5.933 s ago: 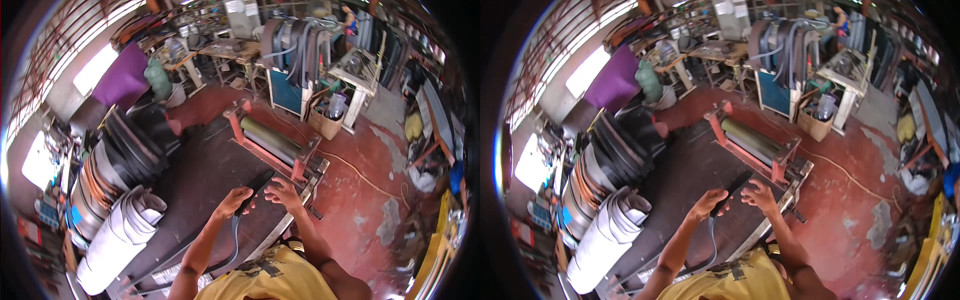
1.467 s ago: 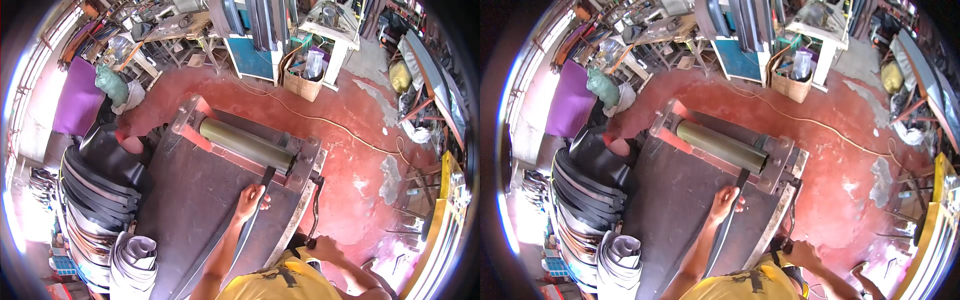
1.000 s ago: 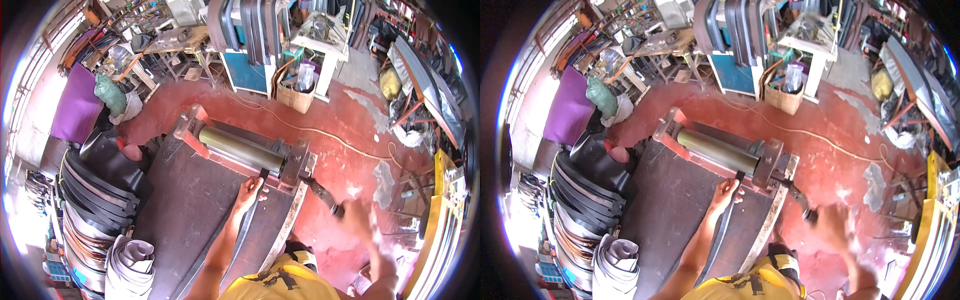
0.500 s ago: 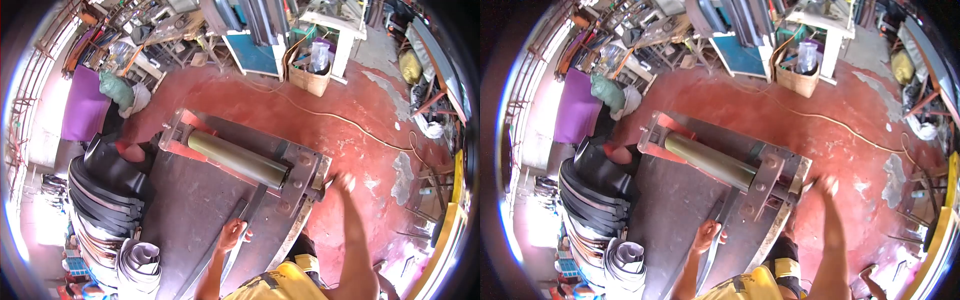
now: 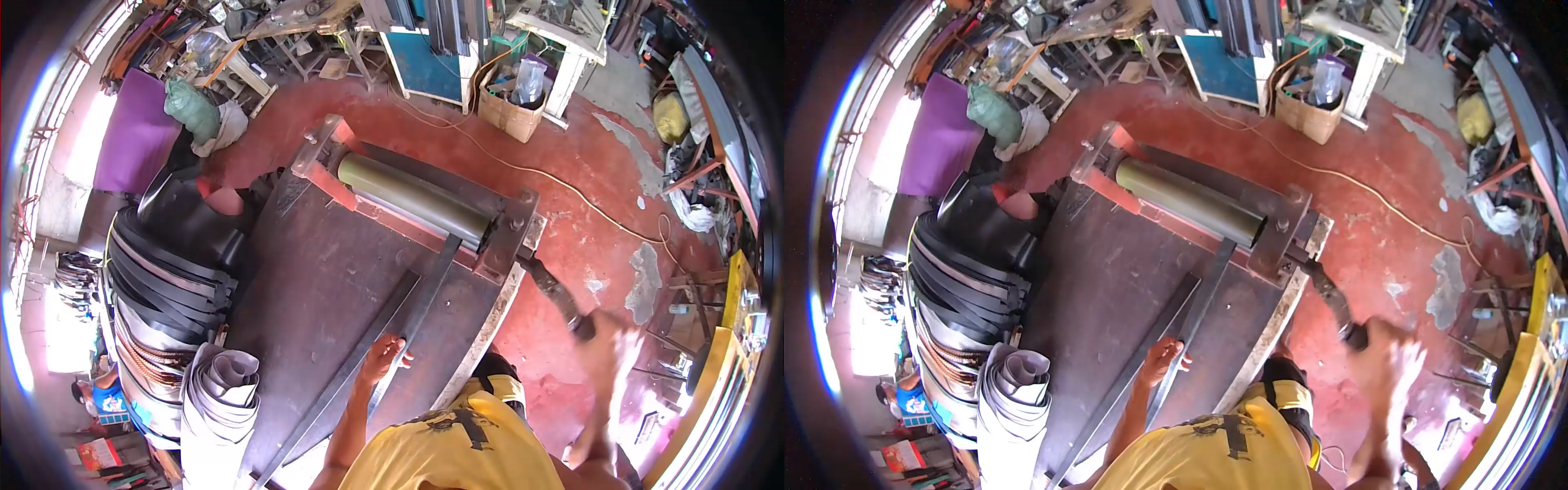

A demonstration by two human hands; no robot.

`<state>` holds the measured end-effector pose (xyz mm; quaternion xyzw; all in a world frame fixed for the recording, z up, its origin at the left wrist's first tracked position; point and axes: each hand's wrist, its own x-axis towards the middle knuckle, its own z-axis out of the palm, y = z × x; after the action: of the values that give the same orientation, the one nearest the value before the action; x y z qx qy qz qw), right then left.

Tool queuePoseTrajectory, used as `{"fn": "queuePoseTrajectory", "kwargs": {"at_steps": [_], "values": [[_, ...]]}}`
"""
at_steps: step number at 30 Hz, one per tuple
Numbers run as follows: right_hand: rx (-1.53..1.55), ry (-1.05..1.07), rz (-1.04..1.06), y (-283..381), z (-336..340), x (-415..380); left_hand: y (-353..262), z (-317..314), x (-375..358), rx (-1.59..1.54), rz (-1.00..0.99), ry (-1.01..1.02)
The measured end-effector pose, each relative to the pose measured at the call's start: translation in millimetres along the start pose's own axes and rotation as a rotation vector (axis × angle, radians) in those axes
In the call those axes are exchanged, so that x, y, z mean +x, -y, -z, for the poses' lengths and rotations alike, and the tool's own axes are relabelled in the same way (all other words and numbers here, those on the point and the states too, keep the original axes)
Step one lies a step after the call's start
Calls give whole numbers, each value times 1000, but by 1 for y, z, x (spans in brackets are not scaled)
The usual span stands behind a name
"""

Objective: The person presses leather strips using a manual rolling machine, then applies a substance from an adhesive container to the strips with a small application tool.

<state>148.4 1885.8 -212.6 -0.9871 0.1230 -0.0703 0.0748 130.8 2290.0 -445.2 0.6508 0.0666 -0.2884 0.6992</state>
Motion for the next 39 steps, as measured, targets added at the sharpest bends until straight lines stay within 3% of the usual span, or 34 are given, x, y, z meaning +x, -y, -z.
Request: {"fn": "queuePoseTrajectory", "kwargs": {"at_steps": [5, 10, 12, 15, 17, 19, 20, 21, 22, 25, 29, 32, 34, 35, 37, 39], "values": [[-17, 1, 26, -4, -11, -21, 0, 1, -2, -9, 7, 9], [-80, -267, 17, -43, -7, 102, -10, -7, 14, -25, -11, 9], [-165, -174, -50, -74, -39, 163, -17, -11, 23, -27, -5, 6], [-240, 17, -28, -121, -131, 227, -32, -19, 42, -7, -21, -22], [-366, -433, 106, -206, -341, 229, -38, -24, 57, 3, -39, -37], [-757, -1083, 462, -183, -414, 161, -58, -34, 71, 30, -13, -67], [-580, -567, 441, -160, -417, 110, -68, -40, 78, 37, 3, -80], [-259, 37, 196, -133, -416, 61, -75, -43, 80, 40, 27, -88], [-126, 396, -100, -107, -415, 10, -81, -46, 84, 62, -18, -59], [72, 771, -215, -51, -325, -16, -91, -53, 94, -13, -4, -56], [219, 899, -195, -19, -247, -78, -97, -57, 107, -35, -39, -44], [183, 971, -49, -8, -154, -89, -114, -68, 118, -32, -93, -48], [284, 821, 12, -1, -64, -62, -116, -72, 131, -37, -141, -36], [279, 638, 104, -2, -32, -45, -114, -73, 138, -19, -166, -26], [168, 505, -13, 9, 32, 8, -119, -74, 149, -102, -179, 2], [-62, 213, 153, -23, 30, 58, -132, -80, 154, -122, -172, -13]]}}
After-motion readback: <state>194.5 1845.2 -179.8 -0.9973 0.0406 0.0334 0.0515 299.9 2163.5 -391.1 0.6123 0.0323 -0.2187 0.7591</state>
